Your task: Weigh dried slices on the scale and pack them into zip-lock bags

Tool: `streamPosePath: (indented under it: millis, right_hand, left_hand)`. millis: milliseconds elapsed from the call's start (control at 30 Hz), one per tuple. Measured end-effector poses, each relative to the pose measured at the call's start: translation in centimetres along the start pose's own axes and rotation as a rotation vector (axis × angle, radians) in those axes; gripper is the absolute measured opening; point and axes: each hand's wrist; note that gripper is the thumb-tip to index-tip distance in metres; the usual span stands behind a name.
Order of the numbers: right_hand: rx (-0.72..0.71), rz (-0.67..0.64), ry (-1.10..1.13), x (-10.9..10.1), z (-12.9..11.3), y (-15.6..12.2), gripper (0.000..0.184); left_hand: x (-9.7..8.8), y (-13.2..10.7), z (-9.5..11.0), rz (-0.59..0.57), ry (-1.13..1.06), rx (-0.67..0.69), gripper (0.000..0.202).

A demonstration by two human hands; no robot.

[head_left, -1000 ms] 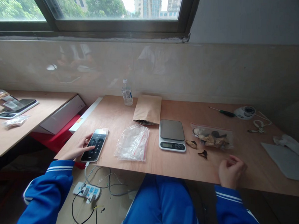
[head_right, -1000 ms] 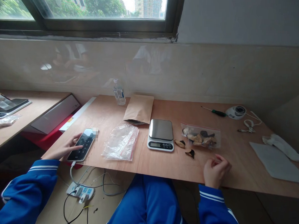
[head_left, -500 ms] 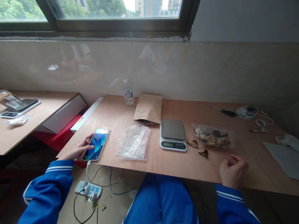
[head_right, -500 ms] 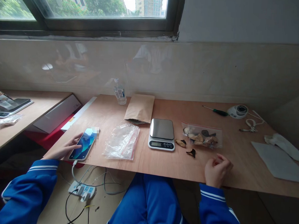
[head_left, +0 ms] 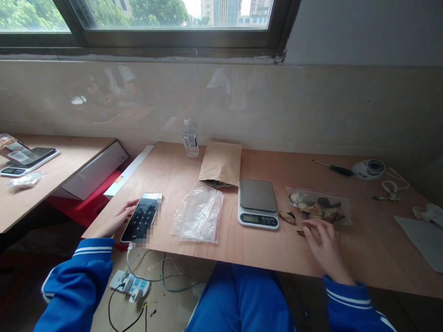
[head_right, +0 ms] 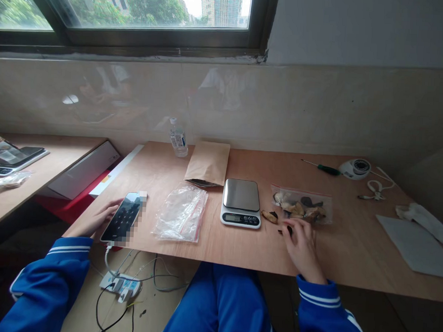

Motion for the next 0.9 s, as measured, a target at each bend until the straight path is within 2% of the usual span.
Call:
streamPosePath:
  millis: [133, 233, 400, 500, 567, 667, 733, 833, 900]
  right_hand:
    - [-0.042, -0.122, -0.100, 0.7, 0.0, -1.4, 0.041]
    - [-0.083, -0.188, -0.091, 0.9, 1.1, -2.3, 0.034]
    - [-0.082, -0.159, -0.095, 0.9, 3.0, -2.2, 0.032]
    - [-0.070, -0.151, -0.073, 0.5, 3.2, -1.6, 0.031]
    - [-0.037, -0.135, -0.038, 0.2, 2.3, -0.7, 0.030]
    - [0.007, -0.095, 0.062, 0.8, -0.7, 2.1, 0.027]
    - [-0.048, -0.110, 0.159, 2.3, -3.2, 4.8, 0.026]
    - [-0.150, -0.231, 0.267, 5.6, -6.3, 8.5, 0.027]
    - [-0.200, -0.323, 0.266, 7.3, -7.5, 9.8, 0.028]
  left_hand:
    - [0.1, 0.0, -0.3, -0.040, -0.061, -0.008, 0.068]
    - [0.3, 0.4, -0.8, -0.017, -0.082, 0.009, 0.069]
    - [0.8, 0.6, -1.4, -0.016, -0.201, 0.000, 0.069]
    - [0.9, 0.3, -1.3, -0.027, -0.235, -0.010, 0.072]
    - [0.9, 0.3, -1.3, -0.028, -0.224, -0.008, 0.070]
    - [0.7, 0.4, -1.6, -0.036, -0.176, 0.006, 0.067]
    - [0.7, 0.6, -1.8, -0.036, -0.142, 0.011, 0.066]
    - [0.6, 0.7, -1.9, -0.041, -0.127, 0.007, 0.068]
    - [0.6, 0.6, -1.7, -0.045, -0.135, 0.003, 0.069]
Point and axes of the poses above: each hand's wrist, its own y-axis towards the middle knuckle, its own x-axis out of the palm, z = x × y, and after that the axes turned 4 degrees about y, right-handed
